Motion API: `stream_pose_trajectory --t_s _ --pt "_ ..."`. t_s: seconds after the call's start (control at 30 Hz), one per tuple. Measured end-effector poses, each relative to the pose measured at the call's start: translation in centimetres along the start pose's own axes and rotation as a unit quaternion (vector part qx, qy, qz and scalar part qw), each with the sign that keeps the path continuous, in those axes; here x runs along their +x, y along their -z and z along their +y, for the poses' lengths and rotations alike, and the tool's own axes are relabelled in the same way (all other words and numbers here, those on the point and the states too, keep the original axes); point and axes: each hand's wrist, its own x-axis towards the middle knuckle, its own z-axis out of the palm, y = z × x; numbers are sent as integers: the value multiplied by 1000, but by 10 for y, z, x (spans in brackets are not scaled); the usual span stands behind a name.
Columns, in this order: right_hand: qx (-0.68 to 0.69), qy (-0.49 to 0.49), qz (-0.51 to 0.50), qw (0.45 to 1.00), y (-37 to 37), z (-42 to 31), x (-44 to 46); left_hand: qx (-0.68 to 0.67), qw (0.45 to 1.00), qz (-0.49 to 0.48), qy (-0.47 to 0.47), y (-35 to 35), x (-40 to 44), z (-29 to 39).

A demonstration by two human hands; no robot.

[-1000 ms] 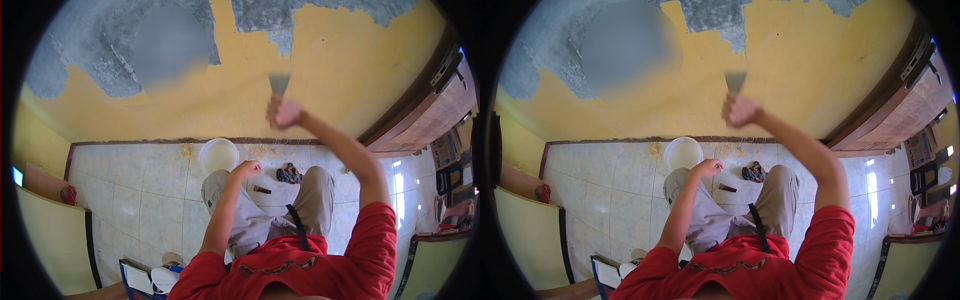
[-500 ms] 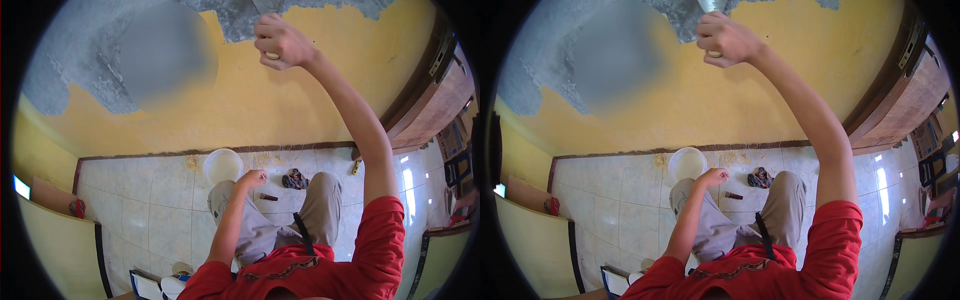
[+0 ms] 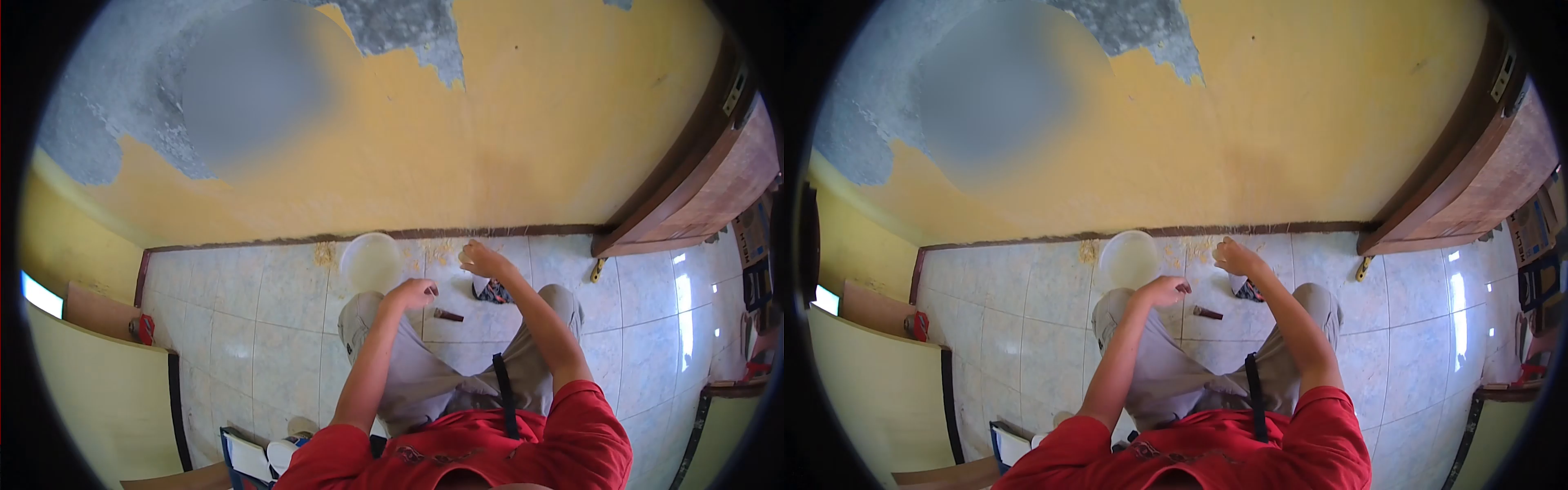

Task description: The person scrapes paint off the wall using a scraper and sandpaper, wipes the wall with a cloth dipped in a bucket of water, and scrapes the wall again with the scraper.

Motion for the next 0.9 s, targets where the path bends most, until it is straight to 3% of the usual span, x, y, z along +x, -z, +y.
stream_pose_trajectory --t_s 0.07,0.13,0.17,0.2,0.23,0.37,0.47,0.53,0.6,0.63,0.67,0.73,0.77,0.8,0.87,0.9 --pt "5 24 3 1000 -4 19 0 28 1000 4 -4 2 0 2" --pt "39 -48 153 986 39 -12 -9 37 999 -13 15 5 -2 11" --pt "42 -49 149 987 54 -24 -15 29 999 -25 14 7 -2 14" --pt "260 -42 285 922 67 -35 -22 21 999 -37 14 8 -3 16" --pt "457 -33 401 793 73 -39 -26 20 999 -42 16 7 -2 16" --pt "510 -35 352 784 63 -44 -48 31 999 -27 9 9 4 18" --pt "685 -19 281 672 48 -48 -45 21 999 -20 39 10 6 20" --pt "708 -25 284 646 36 -42 -41 26 1000 -3 10 8 7 20" --pt "768 -159 150 601 31 -29 -48 11 1000 2 1 6 6 17" --pt "701 -217 131 666 25 -25 -47 2 1000 11 -9 7 6 16" --pt "697 -219 131 670 21 -21 -48 -2 1000 13 -14 9 8 15" --pt "411 -289 102 859 18 -34 -49 26 999 6 -23 7 7 9" --pt "346 -290 19 892 17 -30 -48 18 1000 7 -23 5 8 5" --pt "343 -294 10 892 11 -23 -47 27 999 10 -15 7 8 5" --pt "161 -212 -71 961 -10 -9 -49 35 999 19 -22 4 14 2" --pt "83 -208 -121 967 -7 -15 -46 33 999 24 -32 1 17 -3"
